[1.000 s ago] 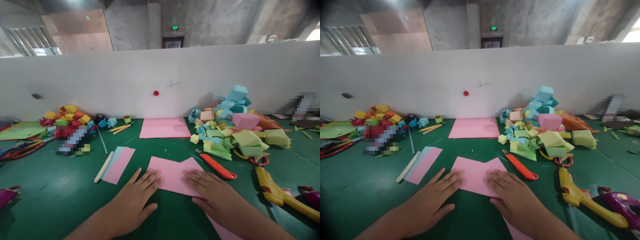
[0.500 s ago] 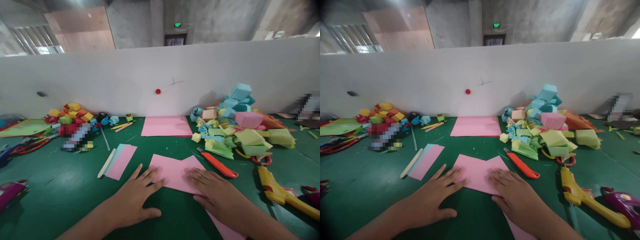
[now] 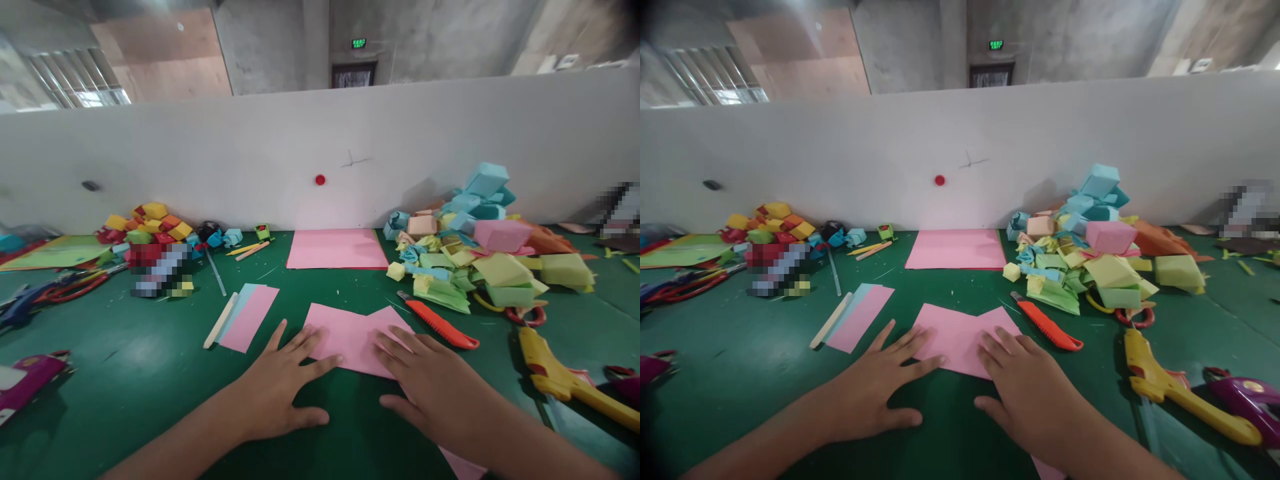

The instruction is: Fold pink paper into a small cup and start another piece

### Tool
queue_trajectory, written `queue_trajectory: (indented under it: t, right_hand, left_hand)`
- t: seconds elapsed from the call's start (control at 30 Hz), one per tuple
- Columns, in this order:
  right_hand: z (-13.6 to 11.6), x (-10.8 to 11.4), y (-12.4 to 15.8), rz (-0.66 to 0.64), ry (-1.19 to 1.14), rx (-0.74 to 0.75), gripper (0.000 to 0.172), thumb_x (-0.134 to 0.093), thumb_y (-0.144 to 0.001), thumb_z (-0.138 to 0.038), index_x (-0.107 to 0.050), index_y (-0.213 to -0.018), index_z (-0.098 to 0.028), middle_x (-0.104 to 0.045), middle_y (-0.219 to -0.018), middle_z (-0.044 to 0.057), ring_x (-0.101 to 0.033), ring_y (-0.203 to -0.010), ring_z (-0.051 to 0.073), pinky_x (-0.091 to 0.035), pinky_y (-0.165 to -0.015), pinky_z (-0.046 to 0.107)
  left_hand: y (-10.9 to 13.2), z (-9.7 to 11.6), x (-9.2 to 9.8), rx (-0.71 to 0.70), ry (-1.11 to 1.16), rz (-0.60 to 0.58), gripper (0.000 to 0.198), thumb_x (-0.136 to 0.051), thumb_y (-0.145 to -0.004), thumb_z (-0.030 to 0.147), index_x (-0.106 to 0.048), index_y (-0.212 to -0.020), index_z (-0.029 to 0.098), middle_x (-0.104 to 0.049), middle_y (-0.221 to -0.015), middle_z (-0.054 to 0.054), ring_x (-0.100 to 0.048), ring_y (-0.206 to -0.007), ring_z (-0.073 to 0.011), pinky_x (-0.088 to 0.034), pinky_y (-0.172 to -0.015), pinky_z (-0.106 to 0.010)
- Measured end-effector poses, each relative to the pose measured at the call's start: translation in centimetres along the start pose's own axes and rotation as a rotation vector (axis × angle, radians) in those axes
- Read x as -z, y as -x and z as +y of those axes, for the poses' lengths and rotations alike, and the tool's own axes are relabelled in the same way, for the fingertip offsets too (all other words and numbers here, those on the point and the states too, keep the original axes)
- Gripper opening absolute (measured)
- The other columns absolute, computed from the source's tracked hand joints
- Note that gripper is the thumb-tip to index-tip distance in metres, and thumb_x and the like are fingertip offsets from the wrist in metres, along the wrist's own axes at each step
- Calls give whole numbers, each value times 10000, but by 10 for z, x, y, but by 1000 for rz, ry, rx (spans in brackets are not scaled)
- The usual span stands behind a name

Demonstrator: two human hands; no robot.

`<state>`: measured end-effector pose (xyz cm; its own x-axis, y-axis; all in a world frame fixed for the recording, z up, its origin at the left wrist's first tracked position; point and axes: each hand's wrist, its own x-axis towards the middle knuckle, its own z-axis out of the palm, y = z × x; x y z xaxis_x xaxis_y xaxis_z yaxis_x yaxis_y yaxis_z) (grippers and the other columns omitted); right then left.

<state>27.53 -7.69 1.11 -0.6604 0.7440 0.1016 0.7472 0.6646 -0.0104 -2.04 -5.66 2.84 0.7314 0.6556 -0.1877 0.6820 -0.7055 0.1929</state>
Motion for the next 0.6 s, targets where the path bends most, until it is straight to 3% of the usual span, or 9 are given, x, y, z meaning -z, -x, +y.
queue_trajectory:
  t: [0.1,0.23,0.37,0.6]
  right_hand:
    - [-17,11,-14,-5,24,-19,580,-608,-915,-497,-621,-1361,-126,-482,-1509,191,-512,-1303,457,-489,-973,658]
    - [-40,19,-33,-115,-76,55,700,-603,-926,-510,-496,-1473,-87,-413,-1551,184,-436,-1378,456,-433,-1068,657]
    - [-49,10,-30,-239,-135,40,777,-508,-979,-516,-332,-1537,-4,-284,-1574,237,-312,-1460,419,-359,-1165,603]
    - [-33,-15,10,-90,-110,5,774,-476,-981,-542,-277,-1572,-83,-232,-1601,185,-314,-1459,405,-414,-1133,586]
  left_hand:
    - [0,0,0,-7,3,-2,753,-499,-922,701,-221,-1568,430,-123,-1661,-103,-174,-1515,-396,-35,-1122,-783]
    - [0,-3,-4,1,2,4,748,-556,-920,651,-279,-1563,387,-113,-1661,-120,-161,-1520,-391,-17,-1125,-778]
    - [0,-3,-6,-5,23,13,762,-547,-917,666,-258,-1568,393,-117,-1663,-117,-163,-1520,-397,-10,-1118,-783]
    - [-1,-1,1,41,63,-66,795,-453,-888,778,-235,-1567,426,-58,-1668,-105,-132,-1527,-395,8,-1122,-769]
